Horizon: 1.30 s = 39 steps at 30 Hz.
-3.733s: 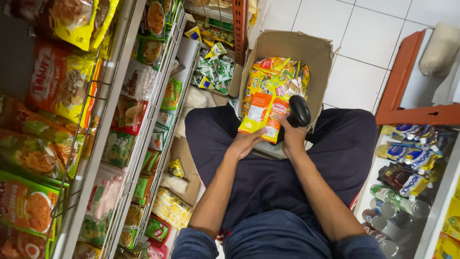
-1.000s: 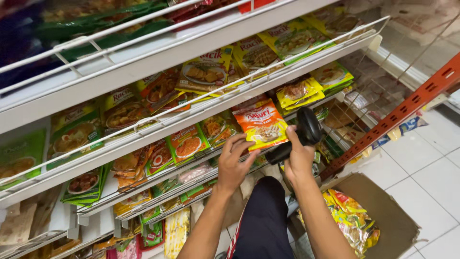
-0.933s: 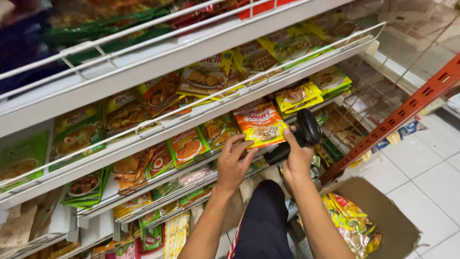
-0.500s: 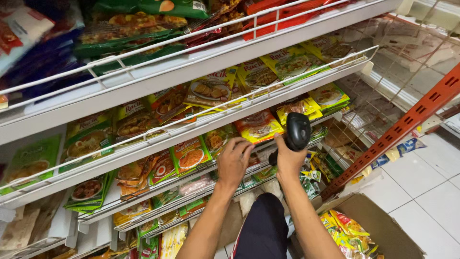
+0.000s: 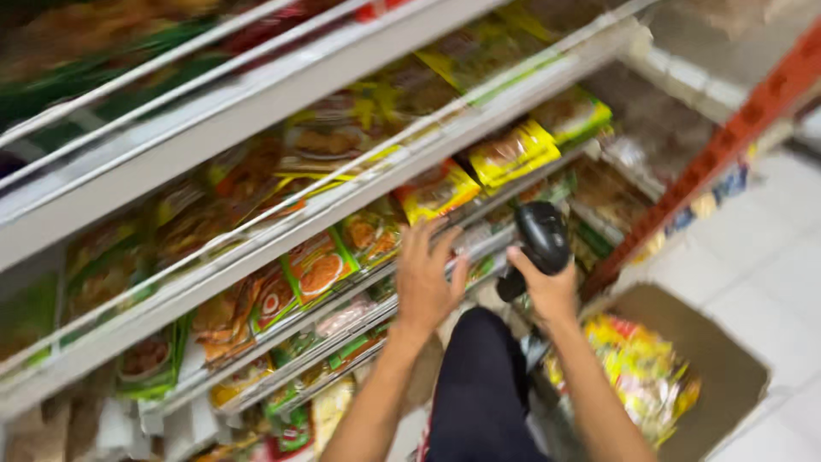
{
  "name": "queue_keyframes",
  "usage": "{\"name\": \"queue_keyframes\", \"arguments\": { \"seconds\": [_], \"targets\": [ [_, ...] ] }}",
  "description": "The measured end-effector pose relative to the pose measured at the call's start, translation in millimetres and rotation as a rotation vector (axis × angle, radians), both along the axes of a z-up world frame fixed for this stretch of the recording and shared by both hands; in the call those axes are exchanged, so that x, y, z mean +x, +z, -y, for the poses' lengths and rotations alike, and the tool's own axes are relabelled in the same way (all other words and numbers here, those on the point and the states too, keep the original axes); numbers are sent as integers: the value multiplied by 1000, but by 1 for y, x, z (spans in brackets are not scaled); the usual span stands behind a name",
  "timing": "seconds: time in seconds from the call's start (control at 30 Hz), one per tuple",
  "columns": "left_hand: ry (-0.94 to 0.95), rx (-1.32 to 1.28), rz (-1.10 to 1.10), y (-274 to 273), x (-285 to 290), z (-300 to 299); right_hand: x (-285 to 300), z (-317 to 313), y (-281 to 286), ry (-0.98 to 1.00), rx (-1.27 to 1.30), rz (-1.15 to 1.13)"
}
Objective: The person sits on the floor and uses a handheld scanner to scan the barcodes of various seasoning packets, placing them into a cardboard box after wiping them with a cloth.
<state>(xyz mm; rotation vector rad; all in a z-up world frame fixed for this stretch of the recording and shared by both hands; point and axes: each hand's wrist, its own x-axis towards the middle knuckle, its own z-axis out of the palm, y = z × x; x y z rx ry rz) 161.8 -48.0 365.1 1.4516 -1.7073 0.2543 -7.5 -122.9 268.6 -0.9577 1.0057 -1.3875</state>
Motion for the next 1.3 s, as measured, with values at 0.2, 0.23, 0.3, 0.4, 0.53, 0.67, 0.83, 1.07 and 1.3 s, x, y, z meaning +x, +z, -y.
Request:
{"name": "queue_keyframes", "arguments": {
  "seconds": [0.2,0.23,0.3,0.4,0.53,0.67,0.83,1.07,1.3],
  "targets": [
    [-540,377,-71,-73,-90,-5,-110,-78,-85,36,106,-184],
    [-591,442,-57,-91,-99,-5,-123,-90,-102,34,124,-250],
    [-711,553,-36,-134,-132,-6,-169,-120,-129,31,131,-410],
    [-848,710,-47,-196,-166,-6,-212,-133,-157,133,287,-642],
    [-956,944,-24,-277,-198,6,-265,-146,-188,242,386,-798],
    [-948,1117,-50,-367,-233,24,-307,-143,-225,391,599,-1132],
    [-740,1438,-262,-499,-275,36,-335,-128,-262,352,733,-1176],
    [-501,1325,-218,-605,-297,49,-358,-107,-269,257,829,-1042],
    [-183,1495,-283,-666,-304,23,-359,-77,-268,214,836,-828]
  ]
}}
